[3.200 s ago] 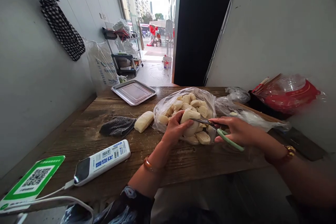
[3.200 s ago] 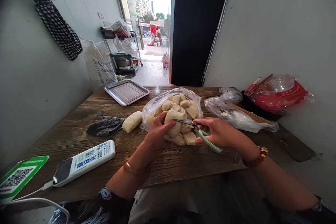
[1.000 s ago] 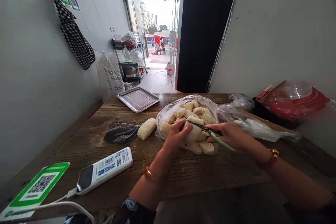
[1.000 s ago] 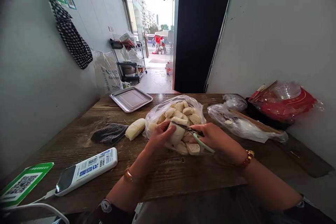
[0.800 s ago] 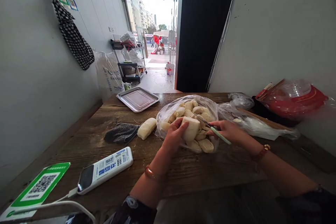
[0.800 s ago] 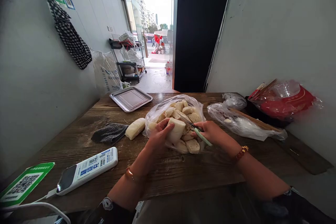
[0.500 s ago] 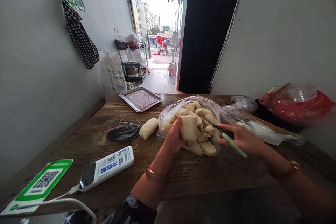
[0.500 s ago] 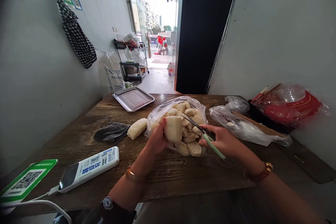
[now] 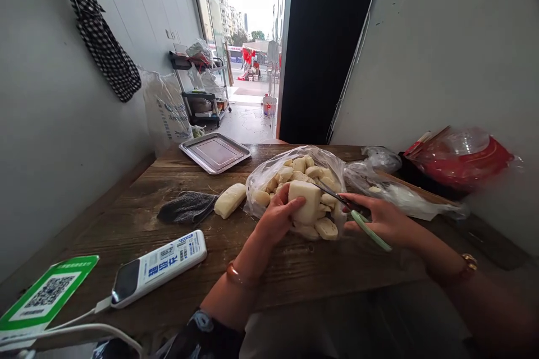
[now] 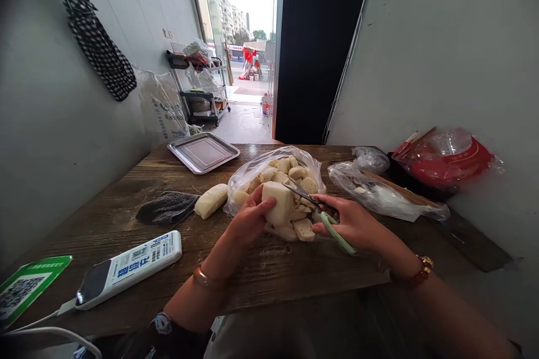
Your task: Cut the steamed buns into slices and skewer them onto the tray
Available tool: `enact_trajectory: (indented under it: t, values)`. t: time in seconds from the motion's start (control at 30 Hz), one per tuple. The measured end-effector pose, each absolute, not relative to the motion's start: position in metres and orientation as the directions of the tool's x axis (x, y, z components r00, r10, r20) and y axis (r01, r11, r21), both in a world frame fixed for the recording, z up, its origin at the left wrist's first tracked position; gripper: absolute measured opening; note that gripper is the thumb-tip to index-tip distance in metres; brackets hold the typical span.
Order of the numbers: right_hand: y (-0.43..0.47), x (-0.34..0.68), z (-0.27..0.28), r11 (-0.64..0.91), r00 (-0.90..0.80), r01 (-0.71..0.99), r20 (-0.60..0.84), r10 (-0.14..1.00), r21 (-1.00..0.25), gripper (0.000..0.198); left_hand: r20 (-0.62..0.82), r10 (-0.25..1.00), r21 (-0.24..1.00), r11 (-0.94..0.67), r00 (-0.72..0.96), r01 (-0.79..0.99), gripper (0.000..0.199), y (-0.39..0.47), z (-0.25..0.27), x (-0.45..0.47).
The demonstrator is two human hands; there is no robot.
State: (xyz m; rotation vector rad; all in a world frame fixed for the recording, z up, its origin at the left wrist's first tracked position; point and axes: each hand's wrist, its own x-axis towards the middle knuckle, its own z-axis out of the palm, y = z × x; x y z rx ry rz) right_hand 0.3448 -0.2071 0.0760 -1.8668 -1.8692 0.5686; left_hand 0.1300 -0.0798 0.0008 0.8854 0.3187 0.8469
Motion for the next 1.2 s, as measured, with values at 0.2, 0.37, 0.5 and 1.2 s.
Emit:
enact_trajectory:
  t: [0.2, 0.37, 0.5, 1.2]
  values:
    - [-0.211, 0.346, 0.079, 0.064, -0.021, 0.872, 0.092, 0.996, -0.486, 0.075, 0.131, 0.816, 0.793, 0.255, 0.564, -0.554, 0.056, -0.079, 0.003, 0.129]
    - [-0.212, 0.349, 0.076, 0.073, -0.058, 0.884, 0.047, 0.997, -0.461, 0.083, 0.136, 0.823, 0.819, 0.22, 0.552, -0.53, 0.057, -0.08, 0.002, 0.131]
    - [-0.211, 0.347, 0.079, 0.058, -0.082, 0.875, -0.029, 0.996, -0.481, 0.09, 0.135, 0.814, 0.835, 0.214, 0.566, -0.507, 0.054, -0.082, 0.002, 0.131]
    - [-0.204, 0.346, 0.092, 0.062, -0.114, 0.884, -0.085, 0.99, -0.464, 0.085, 0.173, 0.811, 0.889, 0.115, 0.559, -0.442, 0.051, -0.079, -0.003, 0.132]
